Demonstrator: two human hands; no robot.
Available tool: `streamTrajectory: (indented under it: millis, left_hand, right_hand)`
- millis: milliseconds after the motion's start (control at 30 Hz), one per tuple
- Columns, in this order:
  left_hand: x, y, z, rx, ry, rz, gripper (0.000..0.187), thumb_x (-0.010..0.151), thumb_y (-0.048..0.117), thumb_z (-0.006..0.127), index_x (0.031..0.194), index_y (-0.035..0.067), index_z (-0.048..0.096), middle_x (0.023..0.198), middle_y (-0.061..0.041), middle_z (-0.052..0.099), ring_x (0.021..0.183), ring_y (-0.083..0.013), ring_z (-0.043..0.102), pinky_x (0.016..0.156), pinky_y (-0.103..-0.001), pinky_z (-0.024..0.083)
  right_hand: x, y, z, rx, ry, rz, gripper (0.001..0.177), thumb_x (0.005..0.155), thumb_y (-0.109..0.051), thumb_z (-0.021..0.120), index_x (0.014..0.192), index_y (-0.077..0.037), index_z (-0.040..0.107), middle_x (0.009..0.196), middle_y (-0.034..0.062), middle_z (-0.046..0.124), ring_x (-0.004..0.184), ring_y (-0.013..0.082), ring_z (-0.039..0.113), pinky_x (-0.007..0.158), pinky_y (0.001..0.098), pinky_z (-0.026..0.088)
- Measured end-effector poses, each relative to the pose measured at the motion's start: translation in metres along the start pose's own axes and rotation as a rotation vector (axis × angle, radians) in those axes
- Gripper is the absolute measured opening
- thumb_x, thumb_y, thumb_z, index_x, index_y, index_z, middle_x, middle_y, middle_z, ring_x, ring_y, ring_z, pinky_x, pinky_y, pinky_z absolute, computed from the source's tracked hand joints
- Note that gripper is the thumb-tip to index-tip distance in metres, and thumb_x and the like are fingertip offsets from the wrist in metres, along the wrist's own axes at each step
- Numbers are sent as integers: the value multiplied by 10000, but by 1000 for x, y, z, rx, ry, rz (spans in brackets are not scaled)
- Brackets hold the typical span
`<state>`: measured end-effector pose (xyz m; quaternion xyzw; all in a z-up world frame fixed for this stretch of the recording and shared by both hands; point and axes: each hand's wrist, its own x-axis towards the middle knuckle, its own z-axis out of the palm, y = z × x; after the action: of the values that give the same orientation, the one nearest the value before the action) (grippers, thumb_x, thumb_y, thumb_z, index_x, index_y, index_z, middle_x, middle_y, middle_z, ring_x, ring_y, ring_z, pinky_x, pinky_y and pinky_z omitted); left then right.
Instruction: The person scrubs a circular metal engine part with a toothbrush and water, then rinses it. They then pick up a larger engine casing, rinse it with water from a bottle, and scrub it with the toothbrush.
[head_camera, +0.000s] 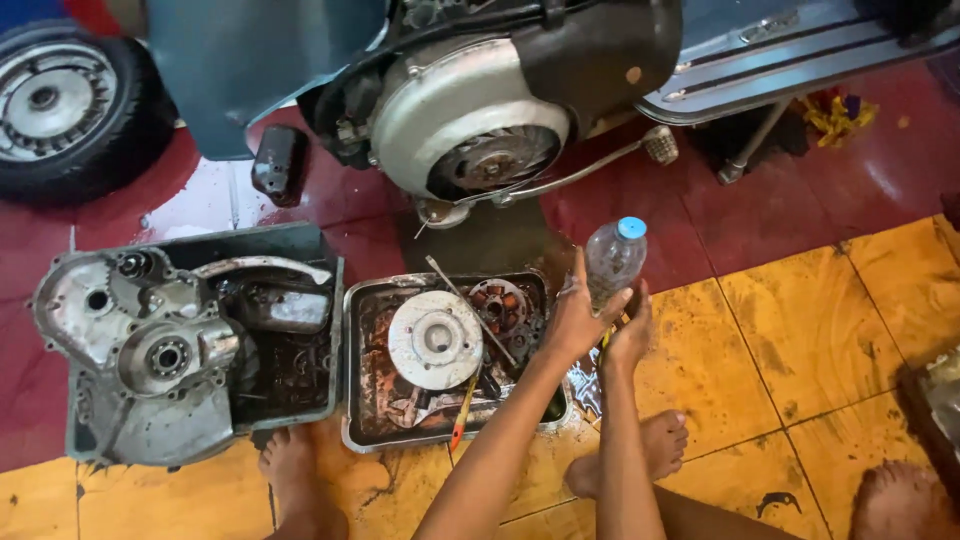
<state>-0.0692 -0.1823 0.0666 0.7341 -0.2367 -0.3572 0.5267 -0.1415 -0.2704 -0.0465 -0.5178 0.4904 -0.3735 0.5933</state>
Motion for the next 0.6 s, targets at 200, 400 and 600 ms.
streamTrajectory:
  millis: [200,400,600]
  left_hand:
    - [-10,8,-5,22,-28,-54,1087,859,624,542,1632,114,-28,1578,-337,312,1469,-474,323,1193,-576,330]
    - [-30,-16,-20,220,34,63,837,987,516,458,1609,36,170,1664,-267,168,1524,-461,190,1218,-614,210]
    - [-85,-4,-93,461,451,-141,450,972,153,553,1414,71,538,1662,-81,276,1569,-352,51,1228,-638,33]
  right_hand:
    - [2,23,-4,-191,-2,-146,477,1104,-307,380,1464,-41,544,1471,254,506,1365,409,476,1082,513,451]
    - [-55,36,1,-437,409,-362,225,1092,-237,515,1162,-40,598,1093,209,644,1067,400,621,971,500,468]
    - [-147,34,52,-316,-242,-238,501,1023,-268,576,1452,-34,465,1355,274,546,1321,459,500,1130,537,365]
